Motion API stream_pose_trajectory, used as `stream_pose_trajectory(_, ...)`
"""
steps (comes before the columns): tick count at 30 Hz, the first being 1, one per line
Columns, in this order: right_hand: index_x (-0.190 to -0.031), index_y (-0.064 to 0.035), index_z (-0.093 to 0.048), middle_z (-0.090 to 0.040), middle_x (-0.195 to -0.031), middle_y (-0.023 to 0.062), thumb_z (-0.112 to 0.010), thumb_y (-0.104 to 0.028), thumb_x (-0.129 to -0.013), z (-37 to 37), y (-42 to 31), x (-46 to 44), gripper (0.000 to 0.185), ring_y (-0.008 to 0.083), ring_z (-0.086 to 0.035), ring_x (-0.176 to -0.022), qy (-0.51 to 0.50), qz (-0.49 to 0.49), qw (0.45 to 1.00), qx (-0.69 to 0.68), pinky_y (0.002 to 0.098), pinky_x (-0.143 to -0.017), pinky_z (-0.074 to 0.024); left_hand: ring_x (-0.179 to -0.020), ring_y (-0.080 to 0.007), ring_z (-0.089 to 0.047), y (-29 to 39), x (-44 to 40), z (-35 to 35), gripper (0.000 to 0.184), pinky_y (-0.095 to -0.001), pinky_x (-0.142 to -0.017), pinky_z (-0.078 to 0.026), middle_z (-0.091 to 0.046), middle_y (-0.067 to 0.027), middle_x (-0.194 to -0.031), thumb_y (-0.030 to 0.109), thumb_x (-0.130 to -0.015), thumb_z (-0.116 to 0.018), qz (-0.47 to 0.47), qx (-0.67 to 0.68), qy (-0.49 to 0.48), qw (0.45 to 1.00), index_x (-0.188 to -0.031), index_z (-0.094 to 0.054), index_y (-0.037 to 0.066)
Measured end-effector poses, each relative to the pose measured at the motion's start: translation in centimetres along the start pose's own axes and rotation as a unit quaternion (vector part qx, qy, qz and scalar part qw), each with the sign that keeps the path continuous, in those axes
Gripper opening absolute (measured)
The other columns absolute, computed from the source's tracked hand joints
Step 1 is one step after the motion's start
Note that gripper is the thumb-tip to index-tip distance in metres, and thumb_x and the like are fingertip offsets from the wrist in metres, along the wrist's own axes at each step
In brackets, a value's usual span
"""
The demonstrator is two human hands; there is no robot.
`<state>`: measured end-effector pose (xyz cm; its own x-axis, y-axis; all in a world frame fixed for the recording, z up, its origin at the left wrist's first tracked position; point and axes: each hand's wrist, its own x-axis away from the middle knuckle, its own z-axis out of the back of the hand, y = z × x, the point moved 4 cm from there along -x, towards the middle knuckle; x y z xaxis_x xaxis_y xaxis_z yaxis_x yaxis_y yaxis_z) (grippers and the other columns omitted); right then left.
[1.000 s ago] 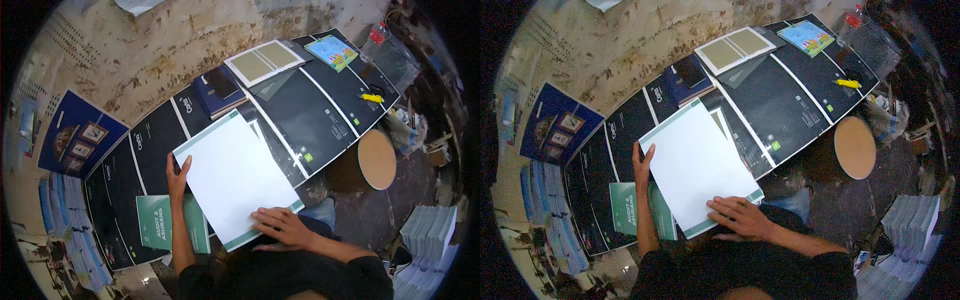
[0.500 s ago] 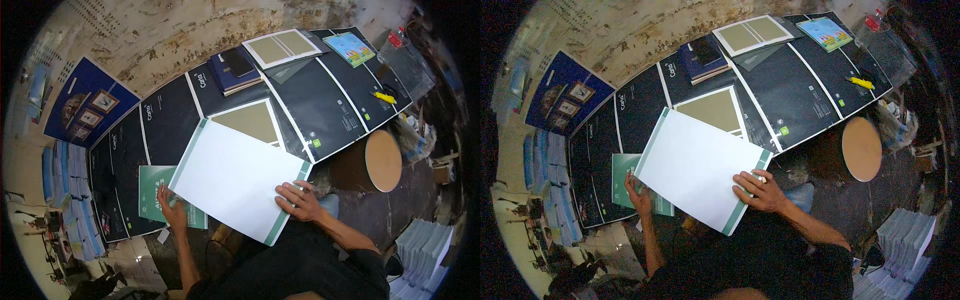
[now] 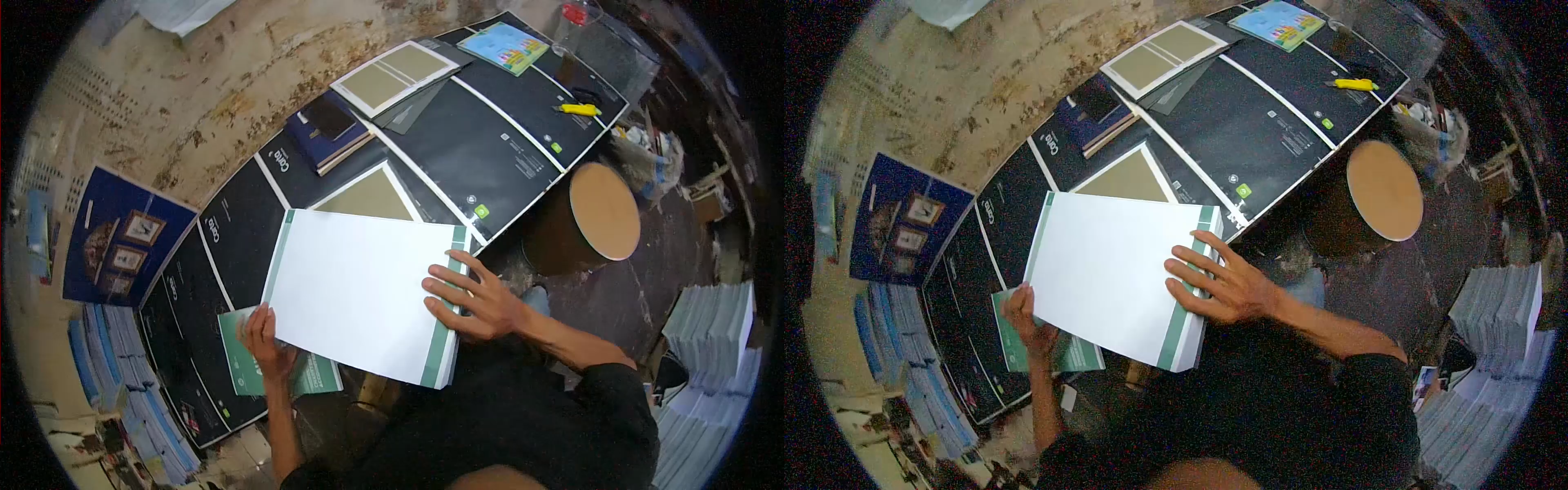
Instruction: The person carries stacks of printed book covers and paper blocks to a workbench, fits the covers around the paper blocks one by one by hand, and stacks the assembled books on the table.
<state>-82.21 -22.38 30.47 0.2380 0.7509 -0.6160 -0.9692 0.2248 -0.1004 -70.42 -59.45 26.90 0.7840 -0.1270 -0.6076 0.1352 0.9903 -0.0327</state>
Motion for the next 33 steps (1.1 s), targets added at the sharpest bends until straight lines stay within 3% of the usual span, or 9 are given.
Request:
stream_pose_trajectory(3, -0.121, -0.0018, -0.057, -0.06, -0.126, 0.0198, -0.065, -0.031, -0.088, 1.3, 1.5, -1.0, 0.045, 0.0319, -0.058, -0.121, -0.004, -0.019, 1.0, -0.022, 0.0514, -0.105, -0.0448, -0.123, -0.0359, -0.054, -2.1, -6.2, 3.7, 0.078, -0.0528, -0.103, -0.039, -0.056, -0.0178, -0.131, 0.066, -0.083, -0.059, -0.046, 0.089, -0.052, 0.994, -0.13, -0.055, 0.004)
stream_pose_trajectory(9, -0.115, 0.0052, -0.064, -0.073, -0.098, 0.0152, -0.089, -0.035, -0.062, 3.8, 1.8, 0.2, 0.071, 0.0231, -0.073, -0.086, 0.121, -0.19, 0.961, -0.163, 0.0309, -0.076, -0.0577, -0.1, -0.0228, -0.061, -0.2, -25.5, 9.9, 0.068, -0.0335, -0.09, -0.046, -0.063, -0.0094, -0.106, 0.012, -0.054, -0.087, -0.011, 0.376, -0.239, 0.895, -0.114, -0.058, 0.002)
stream_pose_trajectory(11, -0.113, 0.0058, -0.065, -0.072, -0.101, 0.0172, -0.092, -0.034, -0.064, 5.1, -0.6, -1.1, 0.069, 0.0237, -0.072, -0.09, 0.136, -0.195, 0.962, -0.135, 0.032, -0.08, -0.0576, -0.106, -0.0188, -0.059, 0.0, -28.4, 7.9, 0.07, -0.0325, -0.093, -0.044, -0.063, -0.0076, -0.11, 0.025, -0.059, -0.088, 0.016, 0.478, -0.211, 0.853, -0.117, -0.057, 0.001)
stream_pose_trajectory(14, -0.12, 0.0065, -0.057, -0.066, -0.114, 0.0194, -0.093, -0.017, -0.064, 2.7, -3.5, 0.7, 0.071, 0.0248, -0.066, -0.103, 0.197, -0.572, 0.613, -0.508, 0.0403, -0.09, -0.0561, -0.103, -0.016, -0.057, 0.5, -31.8, 1.1, 0.065, -0.0306, -0.093, -0.043, -0.06, -0.0069, -0.111, 0.037, -0.073, -0.079, -0.008, 0.455, -0.215, 0.864, -0.125, -0.055, 0.005)
stream_pose_trajectory(18, -0.127, 0.0076, -0.048, -0.062, -0.118, 0.019, -0.089, -0.028, -0.071, 0.2, -4.9, 1.7, 0.078, 0.0249, -0.063, -0.108, 0.139, -0.628, 0.493, -0.586, 0.0418, -0.095, -0.0526, -0.087, -0.0116, -0.059, 3.1, -32.8, -9.8, 0.063, -0.0267, -0.077, -0.047, -0.062, -0.0037, -0.095, 0.032, -0.073, -0.086, 0.067, 0.483, -0.426, 0.762, -0.124, -0.055, 0.009)
stream_pose_trajectory(23, -0.136, 0.0069, -0.037, -0.057, -0.123, 0.0195, -0.084, -0.044, -0.074, -3.4, -6.3, 3.2, 0.094, 0.0248, -0.057, -0.114, 0.102, -0.711, 0.333, -0.611, 0.0386, -0.096, -0.0497, -0.105, -0.024, -0.061, 5.4, -32.3, -15.1, 0.079, -0.036, -0.092, -0.048, -0.064, -0.0164, -0.113, 0.051, -0.063, -0.088, 0.028, 0.375, -0.405, 0.833, -0.121, -0.06, 0.004)
stream_pose_trajectory(28, -0.143, 0.0026, -0.02, -0.043, -0.135, 0.0193, -0.074, -0.033, -0.087, -4.5, -6.2, 2.8, 0.085, 0.0298, -0.052, -0.123, 0.038, -0.698, 0.359, -0.618, 0.0491, -0.101, -0.0491, -0.128, -0.0387, -0.049, 5.8, -28.6, -8.8, 0.084, -0.0438, -0.108, -0.039, -0.053, -0.0243, -0.136, 0.044, -0.072, -0.083, -0.008, 0.267, -0.268, 0.926, -0.133, -0.048, -0.002)
stream_pose_trajectory(31, -0.133, 0.0026, -0.047, -0.06, -0.124, 0.0148, -0.072, -0.045, -0.087, -6.2, -6.5, 3.3, 0.071, 0.0254, -0.059, -0.112, 0.038, -0.679, 0.414, -0.605, 0.0346, -0.097, -0.0476, -0.131, -0.0379, -0.048, 3.3, -23.2, -7.0, 0.079, -0.0435, -0.11, -0.037, -0.05, -0.0253, -0.139, 0.037, -0.076, -0.082, 0.063, 0.235, -0.184, 0.952, -0.136, -0.047, -0.002)
stream_pose_trajectory(33, -0.121, 0.0021, -0.06, -0.065, -0.119, 0.0124, -0.065, -0.036, -0.094, -5.9, -7.6, 3.1, 0.047, 0.0224, -0.06, -0.111, -0.255, -0.37, 0.533, -0.717, 0.0352, -0.098, -0.0471, -0.134, -0.0375, -0.044, 2.3, -18.0, -5.8, 0.077, -0.0423, -0.112, -0.034, -0.047, -0.0253, -0.143, 0.03, -0.081, -0.079, 0.136, 0.232, -0.136, 0.954, -0.141, -0.043, -0.001)
